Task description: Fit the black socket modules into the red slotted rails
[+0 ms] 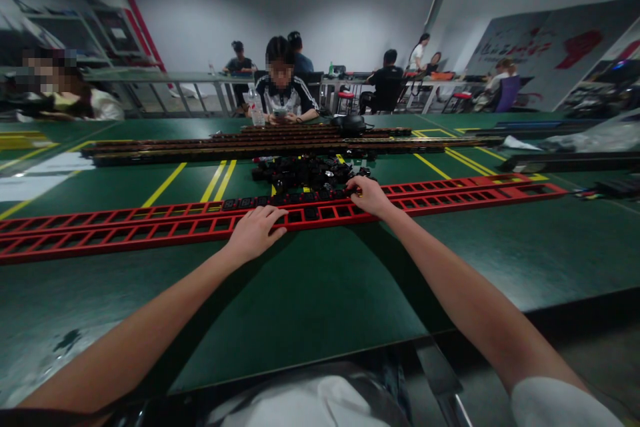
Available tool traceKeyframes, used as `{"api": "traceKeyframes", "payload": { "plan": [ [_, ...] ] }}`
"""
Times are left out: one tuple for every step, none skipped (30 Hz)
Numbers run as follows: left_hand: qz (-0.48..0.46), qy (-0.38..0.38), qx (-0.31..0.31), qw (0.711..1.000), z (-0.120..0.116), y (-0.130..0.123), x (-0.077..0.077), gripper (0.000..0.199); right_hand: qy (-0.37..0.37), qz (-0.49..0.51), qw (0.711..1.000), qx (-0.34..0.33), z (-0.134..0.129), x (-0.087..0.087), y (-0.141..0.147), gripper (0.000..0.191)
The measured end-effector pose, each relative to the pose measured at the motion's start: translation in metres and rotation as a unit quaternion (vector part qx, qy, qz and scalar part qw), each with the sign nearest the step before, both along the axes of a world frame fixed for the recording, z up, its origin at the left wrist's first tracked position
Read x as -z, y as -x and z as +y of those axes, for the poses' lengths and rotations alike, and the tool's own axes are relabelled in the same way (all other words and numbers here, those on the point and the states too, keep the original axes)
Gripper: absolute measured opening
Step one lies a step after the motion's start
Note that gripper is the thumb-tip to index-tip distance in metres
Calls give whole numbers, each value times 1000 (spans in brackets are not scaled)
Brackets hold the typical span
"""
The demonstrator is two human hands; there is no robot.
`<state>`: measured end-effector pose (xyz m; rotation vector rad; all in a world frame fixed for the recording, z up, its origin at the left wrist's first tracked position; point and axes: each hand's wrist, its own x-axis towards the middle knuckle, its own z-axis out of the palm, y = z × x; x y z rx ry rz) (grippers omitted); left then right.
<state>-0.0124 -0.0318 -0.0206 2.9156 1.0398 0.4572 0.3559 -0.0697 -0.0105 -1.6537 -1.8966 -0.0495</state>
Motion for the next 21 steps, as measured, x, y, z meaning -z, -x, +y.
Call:
{"api": "traceKeyframes", "payload": {
  "plan": [
    [-1, 0, 0, 1000, 0, 0, 0, 44, -4, 17, 1000, -4, 0, 1, -1, 20],
    [-2, 1, 0, 1000, 0, 0, 0, 44, -6, 31, 999, -8, 1, 1, -2, 18],
    [-4, 1, 1, 1000, 0, 0, 0, 43, -7, 42, 999, -11, 1, 1, -3, 16],
    [-6, 1, 2, 1000, 0, 0, 0, 43, -6, 47, 999, -12, 0, 1, -3, 14],
    [-7, 1, 2, 1000, 0, 0, 0, 43, -5, 49, 999, -12, 0, 1, -3, 13],
    [-8, 1, 3, 1000, 0, 0, 0, 43, -5, 47, 999, -11, 0, 0, -2, 12],
    [-8, 0, 2, 1000, 0, 0, 0, 43, -3, 40, 999, -8, -1, 0, -2, 12],
    [-7, 0, 2, 1000, 0, 0, 0, 43, -1, 27, 1000, -3, -1, -1, -1, 12],
    [-5, 0, 0, 1000, 0, 0, 0, 43, 2, 9, 1000, 4, -2, -2, 0, 11],
    [-2, -2, -2, 1000, -1, -1, -1, 43, 6, -9, 1000, 13, -2, -3, 1, 11],
    [0, -3, -4, 1000, -1, -1, -1, 43, 11, -25, 999, 23, -2, -4, 2, 11],
    [3, -5, -5, 1000, -2, -1, -1, 43, 18, -35, 999, 34, -2, -4, 3, 12],
    [4, -6, -5, 1000, -2, -1, -1, 43, 25, -39, 998, 43, -1, -5, 3, 13],
    [5, -6, -5, 1000, -2, -1, -1, 44, 33, -37, 998, 50, -1, -5, 3, 14],
    [5, -6, -4, 1000, -2, -1, -1, 44, 38, -34, 997, 54, 0, -5, 3, 15],
    [6, -6, -3, 1000, -1, -1, -1, 44, 39, -33, 997, 55, 0, -5, 3, 15],
    [7, -6, -3, 1000, -1, -1, -1, 44, 33, -35, 997, 55, 0, -5, 2, 15],
    [8, -5, -4, 1000, -1, -1, -1, 44, 21, -37, 997, 57, 0, -5, 2, 16],
    [9, -4, -5, 1000, -1, -1, -1, 44, 6, -40, 997, 61, 0, -5, 2, 16],
    [9, -3, -5, 1000, -1, -1, -1, 44, -8, -42, 997, 68, -1, -5, 1, 17],
    [9, -2, -5, 1000, -1, -1, 0, 44, -16, -45, 996, 75, -1, -5, 1, 18]
  ]
}}
